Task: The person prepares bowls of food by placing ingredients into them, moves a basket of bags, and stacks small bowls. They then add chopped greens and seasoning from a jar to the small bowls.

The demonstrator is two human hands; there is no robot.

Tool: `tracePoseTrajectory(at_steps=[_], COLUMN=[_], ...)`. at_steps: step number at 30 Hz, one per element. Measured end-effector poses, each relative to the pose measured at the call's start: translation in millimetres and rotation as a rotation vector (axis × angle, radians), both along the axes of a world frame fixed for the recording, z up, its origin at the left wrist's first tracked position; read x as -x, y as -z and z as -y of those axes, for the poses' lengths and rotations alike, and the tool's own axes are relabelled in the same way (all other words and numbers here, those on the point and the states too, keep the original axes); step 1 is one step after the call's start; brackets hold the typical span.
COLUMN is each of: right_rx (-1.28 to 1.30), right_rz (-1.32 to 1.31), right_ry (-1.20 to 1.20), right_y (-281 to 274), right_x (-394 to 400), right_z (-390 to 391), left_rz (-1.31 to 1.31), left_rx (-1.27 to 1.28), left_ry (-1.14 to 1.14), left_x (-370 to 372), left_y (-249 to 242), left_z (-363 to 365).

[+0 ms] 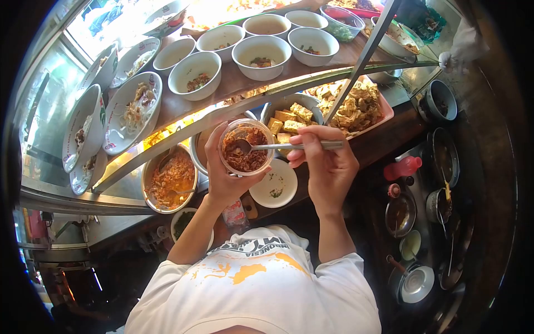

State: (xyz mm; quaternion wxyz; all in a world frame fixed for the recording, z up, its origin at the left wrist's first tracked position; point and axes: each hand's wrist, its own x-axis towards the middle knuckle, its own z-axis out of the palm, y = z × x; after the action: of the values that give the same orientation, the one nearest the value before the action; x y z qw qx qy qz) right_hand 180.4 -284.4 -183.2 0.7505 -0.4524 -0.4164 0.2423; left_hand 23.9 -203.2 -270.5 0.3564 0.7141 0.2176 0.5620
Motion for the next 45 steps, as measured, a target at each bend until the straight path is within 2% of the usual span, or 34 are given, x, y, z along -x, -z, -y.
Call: tracePoseTrajectory(at_steps=[15,21,27,30,33,34,36,38,40,42,44,45], right_rx=[-0.119,-0.282,-0.351,-0.084,-0.215,-0.242,-0.385,-0.417,-0.516,-0.322,-0.164,-0.137], right_rz=[-0.123,-0.058,0.266,0.65,0.747,0.801,0.597,0.473,0.458,0.433,0.744,0.735], right_ry=[0.033,0.274,0.366,0.34,0.38,0.474,0.43,0.43,0.226,-0.003,0.029,-0.009], right_y=[-18,-63,-68,-60,-62,-68,-81,-88,-72,-62,-44,-34], right_x=[-32,-82,-119,-125,-122,-117,-97,-72,-55,-22,-6,-2], right_z=[-11,-67,-138,-155,-146,-131,-100,-57,-21,1,3,-2], left_rz=[-0.011,-0.036,-0.036,-0.035,-0.022,-0.015,-0.047,-0.06,-0.09,-0.115,-0.122,-0.126], left_rx=[0.06,0.045,0.058,0.058,0.067,0.073,0.024,0.012,0.004,-0.019,-0.009,0.0], left_ry=[-0.028,-0.087,-0.113,-0.1,-0.084,-0.082,-0.116,-0.135,-0.131,-0.144,-0.123,-0.106], left_x=[-6,-6,-1,2,5,6,7,9,9,9,9,8], left_y=[-23,-41,-35,-32,-31,-30,-29,-32,-23,-26,-25,-23], left_z=[4,10,11,10,10,11,11,10,8,7,6,7])
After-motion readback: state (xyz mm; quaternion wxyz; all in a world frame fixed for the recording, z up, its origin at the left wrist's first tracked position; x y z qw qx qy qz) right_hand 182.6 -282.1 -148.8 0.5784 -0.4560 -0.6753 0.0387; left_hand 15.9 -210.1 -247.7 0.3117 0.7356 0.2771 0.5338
